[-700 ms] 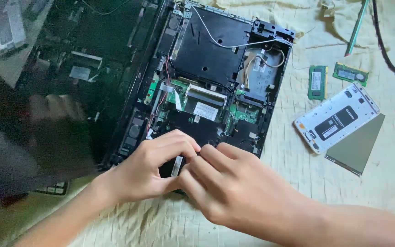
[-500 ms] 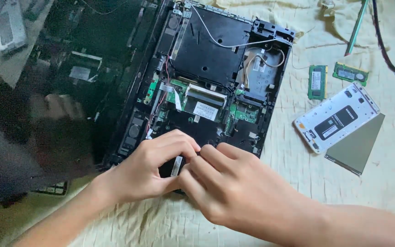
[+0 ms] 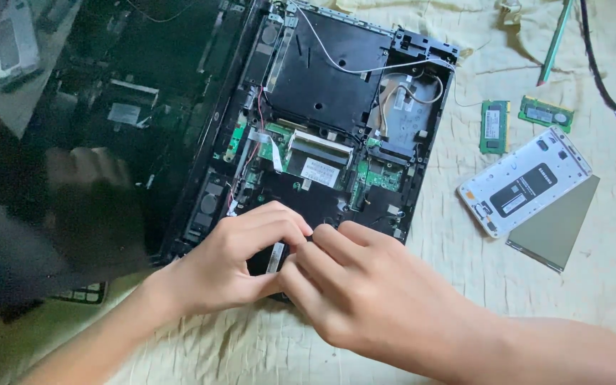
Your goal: Connecting internal ribbon cables and routing wires inside a disassembled laptop.
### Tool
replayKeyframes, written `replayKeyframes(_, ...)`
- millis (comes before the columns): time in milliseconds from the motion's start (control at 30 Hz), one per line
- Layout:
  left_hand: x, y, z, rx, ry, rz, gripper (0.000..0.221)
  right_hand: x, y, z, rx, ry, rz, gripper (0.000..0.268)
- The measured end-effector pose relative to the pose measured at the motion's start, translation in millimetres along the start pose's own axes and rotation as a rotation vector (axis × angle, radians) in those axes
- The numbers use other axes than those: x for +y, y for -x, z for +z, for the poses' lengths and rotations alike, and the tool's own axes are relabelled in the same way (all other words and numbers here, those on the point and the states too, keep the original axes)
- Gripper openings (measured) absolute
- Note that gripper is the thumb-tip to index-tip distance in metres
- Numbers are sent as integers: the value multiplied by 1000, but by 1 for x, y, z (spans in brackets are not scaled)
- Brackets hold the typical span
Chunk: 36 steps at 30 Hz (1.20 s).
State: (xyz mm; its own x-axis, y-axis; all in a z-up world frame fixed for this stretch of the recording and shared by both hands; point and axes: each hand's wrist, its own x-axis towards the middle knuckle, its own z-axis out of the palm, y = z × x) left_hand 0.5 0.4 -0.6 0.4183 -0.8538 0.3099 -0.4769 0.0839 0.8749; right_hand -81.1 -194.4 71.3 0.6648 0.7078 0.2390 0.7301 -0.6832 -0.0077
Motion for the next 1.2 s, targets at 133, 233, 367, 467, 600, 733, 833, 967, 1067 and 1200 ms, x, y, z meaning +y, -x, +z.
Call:
replayKeyframes(133,-1,1,0,0,-5,-4,30,0,0,-2,-23,-3,-11,22)
replayKeyframes(233,1,0,0,-7,2,-14,23,0,0,-1,-18,-8,-13,24)
replayKeyframes(367,0,1,0,-3,12,-26,20,3,3,1,-22,-34,-15,26)
replayKeyframes(467,0,1,0,-1,26,-31,22,3,5,7,-41,-39,4,28)
replayKeyframes(600,-4,4,2,8,29,-18,27,2,3,18,-10,-31,24,28)
replayKeyframes(733,3,1,-3,-39,46,-78,5,7,1,28,87,33,80,32)
replayKeyframes(833,2,5,-1,-42,29,-60,7,9,-1,23,66,-95,109,42)
replayKeyframes(967,1,0,-5,-59,33,-41,26,11,-3,15,63,-306,92,18)
replayKeyframes(1067,3,0,-2,-22,38,-2,30,15,-2,10,17,-341,73,6)
replayKeyframes(1200,7,-3,-2,-5,48,-59,17,22,-1,-8,-54,-404,100,4)
